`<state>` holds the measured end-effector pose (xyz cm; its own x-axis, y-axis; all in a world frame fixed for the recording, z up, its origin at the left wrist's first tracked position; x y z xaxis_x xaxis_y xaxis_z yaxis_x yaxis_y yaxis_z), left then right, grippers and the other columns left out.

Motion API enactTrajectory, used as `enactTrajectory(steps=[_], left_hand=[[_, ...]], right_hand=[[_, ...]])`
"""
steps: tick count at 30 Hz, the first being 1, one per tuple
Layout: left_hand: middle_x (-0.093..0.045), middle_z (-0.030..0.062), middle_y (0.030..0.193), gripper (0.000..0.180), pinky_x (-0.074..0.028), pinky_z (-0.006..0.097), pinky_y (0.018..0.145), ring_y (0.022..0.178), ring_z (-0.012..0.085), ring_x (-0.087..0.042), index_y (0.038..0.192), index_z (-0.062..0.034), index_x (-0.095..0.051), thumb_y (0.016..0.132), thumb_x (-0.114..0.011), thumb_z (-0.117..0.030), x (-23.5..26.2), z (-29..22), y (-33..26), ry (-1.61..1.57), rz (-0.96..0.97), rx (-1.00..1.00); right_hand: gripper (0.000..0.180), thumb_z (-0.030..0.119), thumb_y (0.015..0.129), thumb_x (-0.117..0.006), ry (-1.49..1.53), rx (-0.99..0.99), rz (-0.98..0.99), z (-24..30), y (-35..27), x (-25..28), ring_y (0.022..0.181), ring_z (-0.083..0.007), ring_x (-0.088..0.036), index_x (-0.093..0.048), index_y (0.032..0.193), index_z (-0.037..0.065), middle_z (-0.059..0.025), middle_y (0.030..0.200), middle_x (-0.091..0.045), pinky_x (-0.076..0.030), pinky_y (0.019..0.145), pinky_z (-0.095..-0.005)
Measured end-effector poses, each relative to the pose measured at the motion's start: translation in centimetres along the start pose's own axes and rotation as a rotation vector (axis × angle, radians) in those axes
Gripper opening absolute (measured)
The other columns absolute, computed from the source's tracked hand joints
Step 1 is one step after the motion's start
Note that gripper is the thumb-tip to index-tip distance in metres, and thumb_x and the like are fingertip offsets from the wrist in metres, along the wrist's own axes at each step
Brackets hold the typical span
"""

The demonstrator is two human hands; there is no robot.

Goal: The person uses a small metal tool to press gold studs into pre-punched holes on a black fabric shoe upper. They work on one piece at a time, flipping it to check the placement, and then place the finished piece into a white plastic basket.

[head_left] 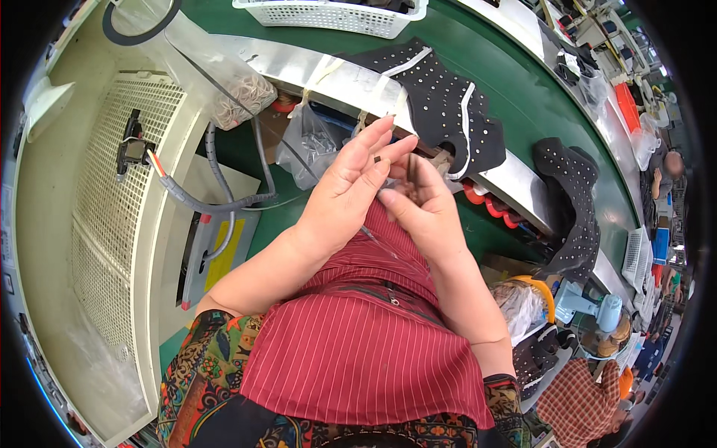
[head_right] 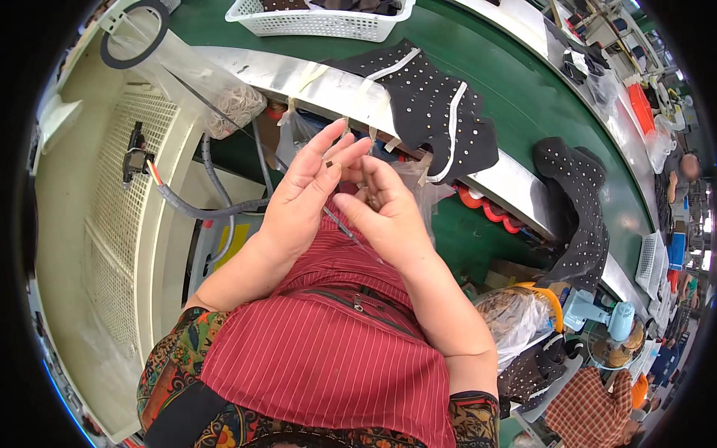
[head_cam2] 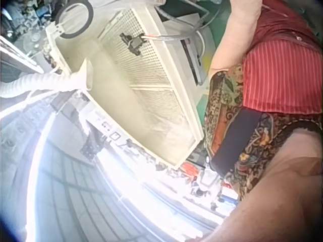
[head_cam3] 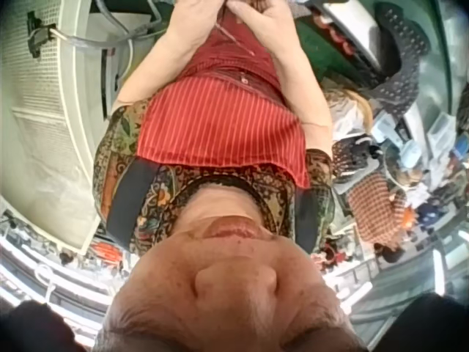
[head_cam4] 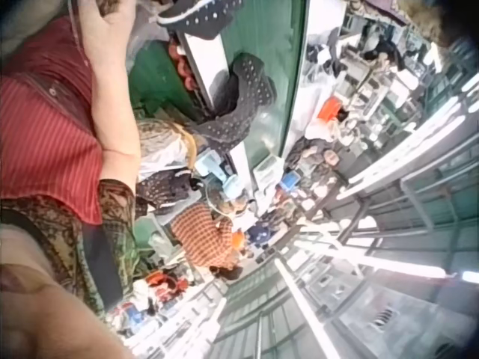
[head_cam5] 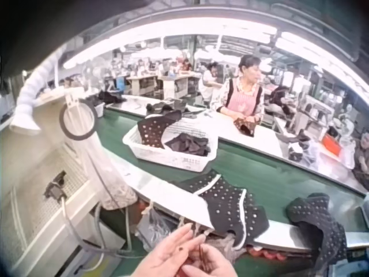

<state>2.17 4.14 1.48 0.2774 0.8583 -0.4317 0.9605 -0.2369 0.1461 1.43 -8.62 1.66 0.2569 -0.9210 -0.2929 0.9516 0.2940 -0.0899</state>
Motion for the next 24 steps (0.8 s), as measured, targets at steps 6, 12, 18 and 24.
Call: enactTrajectory(steps=[6,12,18,24], left_hand=[[-0.04,0.0206,0.137,0.046,-0.034,0.034,0.103,0.127,0.0248,-0.041,0.141,-0.0027,-0.028,0.098,-0.04,-0.012,-0.3,0.3,-0.3,0.063,0.065,0.041],[-0.043,0.0186,0.136,0.046,-0.036,0.033,0.1,0.124,0.0214,-0.044,0.14,-0.0035,-0.029,0.098,-0.041,-0.017,-0.6,0.9,0.5,0.029,0.164,0.099],[-0.042,0.0144,0.136,0.072,-0.029,0.047,0.105,0.127,0.0332,-0.039,0.137,-0.013,-0.036,0.072,-0.066,-0.007,-0.5,4.8,5.4,1.333,0.289,-0.3],[-0.04,0.0128,0.14,0.059,-0.025,0.056,0.104,0.129,0.032,-0.036,0.129,-0.0174,-0.047,0.073,-0.064,-0.013,-2.1,9.9,10.6,1.531,0.211,-0.378]], right_hand=[[0.028,0.008,0.087,-0.06,0.112,-0.188,0.075,-0.3,-0.5,0.4,0.064,-0.0044,-0.05,-0.051,0.113,0.003,0.0003,0.085,-0.056,-0.042,0.058,-0.0187],[0.011,0.01,0.087,-0.061,-0.083,-0.167,-0.081,-0.7,-1.7,2.2,0.061,-0.0041,-0.051,-0.059,0.092,0.001,-0.0001,0.072,-0.058,-0.04,0.053,-0.0187],[0.004,0.004,0.083,-0.062,-0.253,-0.071,-0.129,0.6,-6.1,5.8,0.062,-0.0048,-0.052,-0.06,0.086,0.001,-0.0003,0.069,-0.058,-0.041,0.054,-0.0208],[0.006,0.002,0.072,-0.068,-0.302,0.355,0.207,4.5,-11.4,7.6,0.061,-0.0243,-0.061,-0.063,0.075,0.002,-0.009,0.071,-0.064,-0.046,0.054,-0.0323]])
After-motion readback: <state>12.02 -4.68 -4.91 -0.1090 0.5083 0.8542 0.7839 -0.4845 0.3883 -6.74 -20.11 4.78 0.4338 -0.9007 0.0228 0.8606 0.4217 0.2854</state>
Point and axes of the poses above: each hand's wrist, its own y-axis towards the middle knuckle, its own x-axis out of the back of the hand, z = x × y, the point moved 2 cm from there along y, towards the middle knuckle
